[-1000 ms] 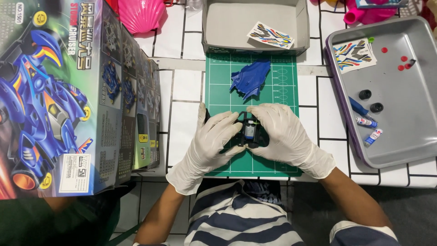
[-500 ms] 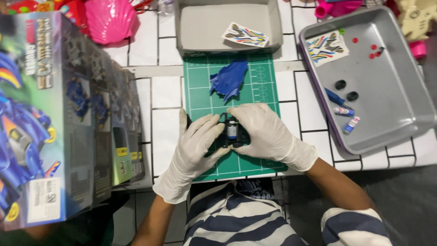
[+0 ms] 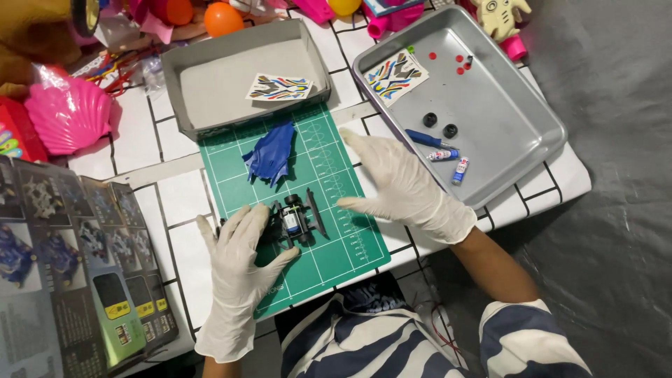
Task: The person assembles a toy car chassis on a green cutting mat, attaching wheels and small components to the frame. They handle the chassis, wheels, and small parts, placing them together to form the vehicle structure.
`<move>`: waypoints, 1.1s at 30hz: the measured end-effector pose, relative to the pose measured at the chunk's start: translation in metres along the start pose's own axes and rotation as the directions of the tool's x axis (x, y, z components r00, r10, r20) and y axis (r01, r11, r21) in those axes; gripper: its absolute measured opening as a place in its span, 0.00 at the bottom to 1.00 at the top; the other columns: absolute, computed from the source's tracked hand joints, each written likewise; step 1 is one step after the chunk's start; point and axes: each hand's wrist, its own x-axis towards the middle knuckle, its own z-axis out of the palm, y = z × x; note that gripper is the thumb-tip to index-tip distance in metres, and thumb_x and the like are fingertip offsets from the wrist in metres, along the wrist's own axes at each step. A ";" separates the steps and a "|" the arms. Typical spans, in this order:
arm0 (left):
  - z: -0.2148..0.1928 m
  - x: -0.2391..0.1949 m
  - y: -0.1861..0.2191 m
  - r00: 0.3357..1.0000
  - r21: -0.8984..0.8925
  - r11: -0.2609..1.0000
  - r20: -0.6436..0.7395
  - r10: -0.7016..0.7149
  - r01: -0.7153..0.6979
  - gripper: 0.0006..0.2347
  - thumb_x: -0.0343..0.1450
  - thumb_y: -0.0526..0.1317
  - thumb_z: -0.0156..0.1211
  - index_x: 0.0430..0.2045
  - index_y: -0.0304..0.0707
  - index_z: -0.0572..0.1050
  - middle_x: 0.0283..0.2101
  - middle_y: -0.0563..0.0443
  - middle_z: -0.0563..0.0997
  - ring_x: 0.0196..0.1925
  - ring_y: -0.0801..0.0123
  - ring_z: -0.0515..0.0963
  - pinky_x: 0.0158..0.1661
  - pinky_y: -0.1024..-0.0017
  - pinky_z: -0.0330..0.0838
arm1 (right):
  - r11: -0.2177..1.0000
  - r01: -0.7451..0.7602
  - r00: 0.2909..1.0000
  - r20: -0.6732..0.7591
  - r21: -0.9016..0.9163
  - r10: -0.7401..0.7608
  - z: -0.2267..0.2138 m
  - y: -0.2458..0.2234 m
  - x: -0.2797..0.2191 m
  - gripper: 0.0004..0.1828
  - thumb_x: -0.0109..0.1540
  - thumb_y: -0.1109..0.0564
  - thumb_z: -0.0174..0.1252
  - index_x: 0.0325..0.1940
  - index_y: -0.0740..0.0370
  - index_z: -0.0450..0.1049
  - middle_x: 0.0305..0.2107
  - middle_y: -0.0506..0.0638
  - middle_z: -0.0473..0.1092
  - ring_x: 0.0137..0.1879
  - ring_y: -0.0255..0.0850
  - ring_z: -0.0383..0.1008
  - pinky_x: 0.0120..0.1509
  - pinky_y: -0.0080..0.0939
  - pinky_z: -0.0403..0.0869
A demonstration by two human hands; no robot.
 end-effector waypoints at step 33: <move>-0.023 -0.014 0.019 0.913 -0.017 0.921 0.137 -0.384 0.390 0.35 0.65 0.52 0.68 0.66 0.36 0.65 0.69 0.33 0.69 0.71 0.48 0.69 0.69 0.25 0.39 | 0.766 -0.642 0.765 -0.084 -0.038 0.638 -0.054 0.221 0.025 0.21 0.62 0.59 0.36 0.15 0.60 0.65 0.14 0.49 0.71 0.27 0.42 0.75 0.44 0.50 0.74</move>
